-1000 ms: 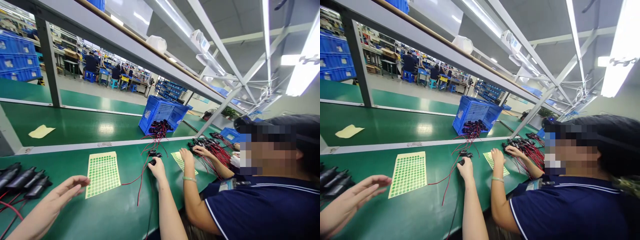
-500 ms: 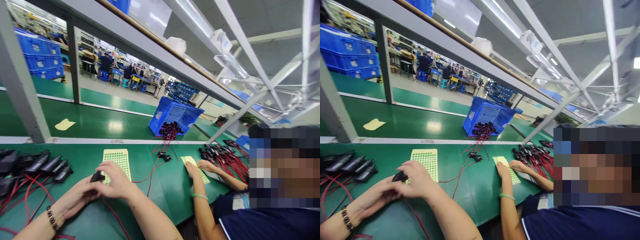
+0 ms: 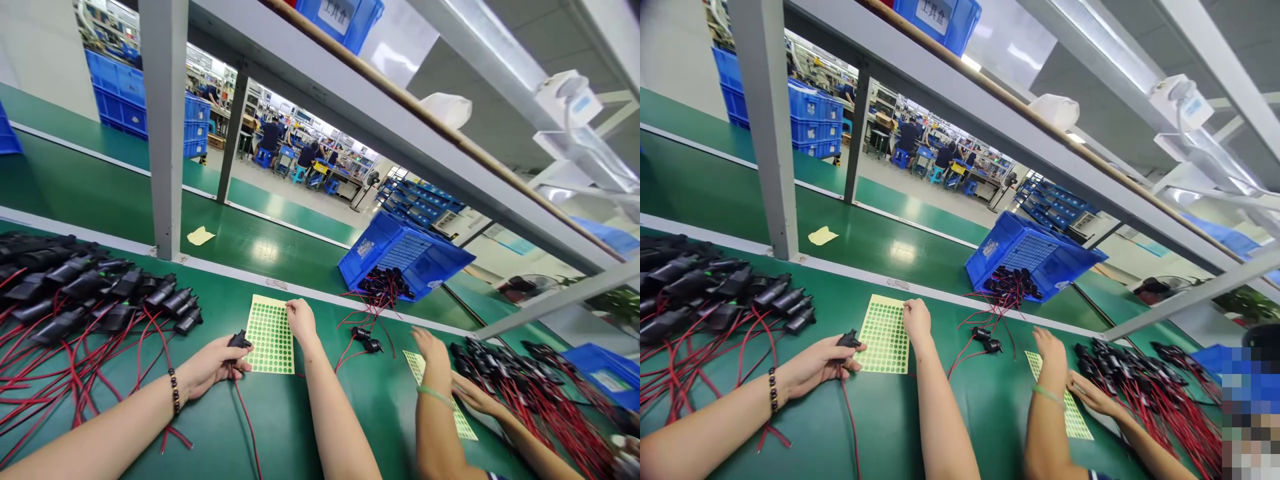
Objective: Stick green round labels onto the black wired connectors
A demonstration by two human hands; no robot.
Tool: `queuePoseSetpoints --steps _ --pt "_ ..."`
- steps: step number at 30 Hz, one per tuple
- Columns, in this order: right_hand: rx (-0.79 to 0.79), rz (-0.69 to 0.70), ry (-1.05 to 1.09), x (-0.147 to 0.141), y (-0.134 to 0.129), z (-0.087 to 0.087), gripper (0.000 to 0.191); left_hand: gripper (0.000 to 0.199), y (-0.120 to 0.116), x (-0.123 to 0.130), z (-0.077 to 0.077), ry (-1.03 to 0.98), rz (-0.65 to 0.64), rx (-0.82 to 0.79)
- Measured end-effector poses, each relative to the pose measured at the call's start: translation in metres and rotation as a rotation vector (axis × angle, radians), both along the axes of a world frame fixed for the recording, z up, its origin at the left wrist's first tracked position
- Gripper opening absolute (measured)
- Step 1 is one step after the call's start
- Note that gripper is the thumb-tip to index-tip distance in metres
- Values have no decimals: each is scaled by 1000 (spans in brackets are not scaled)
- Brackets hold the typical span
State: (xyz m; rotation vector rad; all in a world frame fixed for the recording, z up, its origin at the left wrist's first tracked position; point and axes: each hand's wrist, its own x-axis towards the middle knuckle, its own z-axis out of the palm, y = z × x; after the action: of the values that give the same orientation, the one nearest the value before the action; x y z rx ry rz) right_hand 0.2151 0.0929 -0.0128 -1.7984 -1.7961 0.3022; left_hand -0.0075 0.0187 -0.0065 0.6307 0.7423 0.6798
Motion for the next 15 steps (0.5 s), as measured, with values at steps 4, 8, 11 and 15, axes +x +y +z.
queuePoseSetpoints --steps 4,8,11,15 --pt "-51 -24 -17 0 12 -8 17 27 1 1 0 -10 -16 19" --pt "-58 -36 1 -2 12 -10 16 29 3 2 0 3 -30 10" --pt "-49 -29 45 -3 9 -5 13 29 4 2 -2 2 -44 29" --pt "-28 12 153 -7 -6 10 10 26 4 2 -4 3 -48 67"
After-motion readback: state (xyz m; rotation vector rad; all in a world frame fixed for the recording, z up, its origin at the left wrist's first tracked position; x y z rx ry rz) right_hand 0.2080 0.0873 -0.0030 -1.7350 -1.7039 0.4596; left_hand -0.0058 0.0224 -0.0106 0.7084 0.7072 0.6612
